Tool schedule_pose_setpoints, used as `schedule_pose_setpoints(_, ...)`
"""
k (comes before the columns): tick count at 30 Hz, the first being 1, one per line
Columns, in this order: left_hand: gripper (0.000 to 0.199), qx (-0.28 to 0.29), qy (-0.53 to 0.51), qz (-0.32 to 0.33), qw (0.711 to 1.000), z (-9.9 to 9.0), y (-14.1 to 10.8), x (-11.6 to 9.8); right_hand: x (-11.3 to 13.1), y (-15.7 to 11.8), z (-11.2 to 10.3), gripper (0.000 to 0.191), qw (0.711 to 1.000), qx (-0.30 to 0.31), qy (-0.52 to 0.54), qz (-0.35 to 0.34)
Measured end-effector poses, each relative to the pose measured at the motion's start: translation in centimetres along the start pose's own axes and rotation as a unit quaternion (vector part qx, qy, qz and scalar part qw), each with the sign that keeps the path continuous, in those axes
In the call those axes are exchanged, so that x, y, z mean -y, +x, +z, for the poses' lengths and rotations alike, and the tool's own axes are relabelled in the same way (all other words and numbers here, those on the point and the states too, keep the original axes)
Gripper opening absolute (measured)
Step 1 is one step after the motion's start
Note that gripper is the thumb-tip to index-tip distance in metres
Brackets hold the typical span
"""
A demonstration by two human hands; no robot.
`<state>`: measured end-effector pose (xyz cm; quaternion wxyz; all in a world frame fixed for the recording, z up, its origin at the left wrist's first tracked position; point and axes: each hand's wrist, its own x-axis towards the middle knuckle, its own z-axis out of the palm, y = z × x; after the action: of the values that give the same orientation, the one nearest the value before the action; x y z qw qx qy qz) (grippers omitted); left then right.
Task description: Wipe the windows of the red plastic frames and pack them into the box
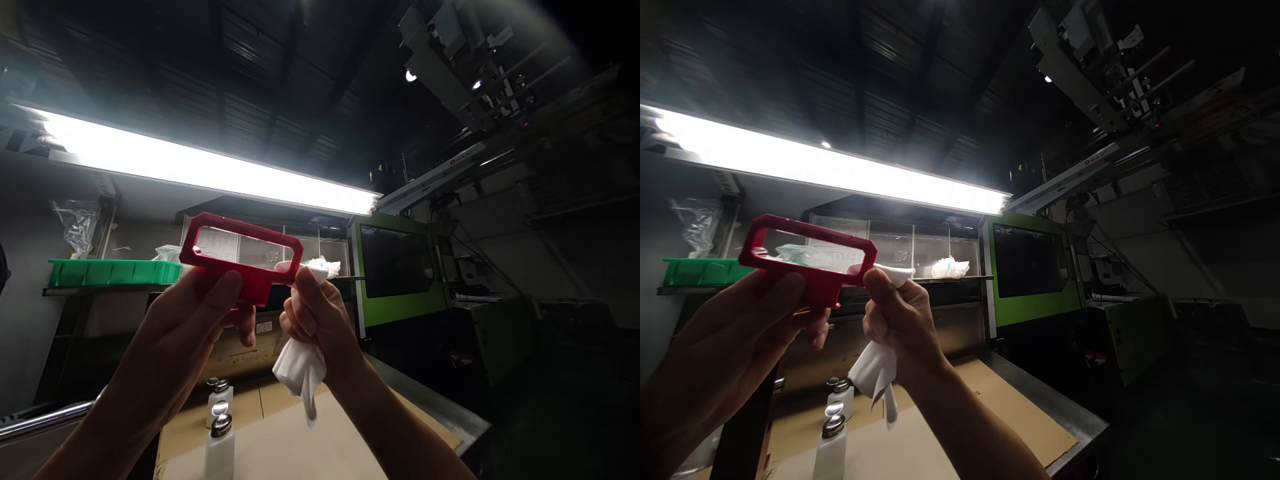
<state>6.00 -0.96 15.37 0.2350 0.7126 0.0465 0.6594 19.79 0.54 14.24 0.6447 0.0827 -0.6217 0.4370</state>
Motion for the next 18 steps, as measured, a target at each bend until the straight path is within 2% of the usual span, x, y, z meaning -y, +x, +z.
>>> schedule_pose_setpoints(4,0.019,-0.011,0.005,0.008,1.0,-0.1,-0.1,0.0,0.0,0.0,-0.1,0.029,1.0,-0.016,-0.002,-0.001)
schedule_pose_setpoints(10,0.02,-0.018,0.012,-0.015,1.0,0.2,0.1,-0.1,-0.1,0.1,-0.1,0.027,1.0,-0.025,-0.018,-0.001)
schedule_pose_setpoints(13,0.021,-0.028,0.001,-0.016,0.999,0.3,0.3,-0.5,0.0,0.0,-0.5,0.034,0.998,-0.042,-0.05,-0.01)
schedule_pose_setpoints(15,0.019,-0.034,0.002,-0.066,0.997,0.0,-1.4,-0.1,0.3,-0.5,-1.1,0.044,0.992,-0.093,-0.082,-0.015)
schedule_pose_setpoints(16,0.019,-0.035,-0.004,-0.112,0.993,-0.2,-3.1,0.6,0.6,-1.0,-1.6,0.048,0.986,-0.132,-0.098,-0.024)
schedule_pose_setpoints(18,0.026,-0.054,-0.023,-0.243,0.968,-0.7,-8.9,3.2,1.4,-2.9,-2.6,0.052,0.967,-0.214,-0.129,-0.053)
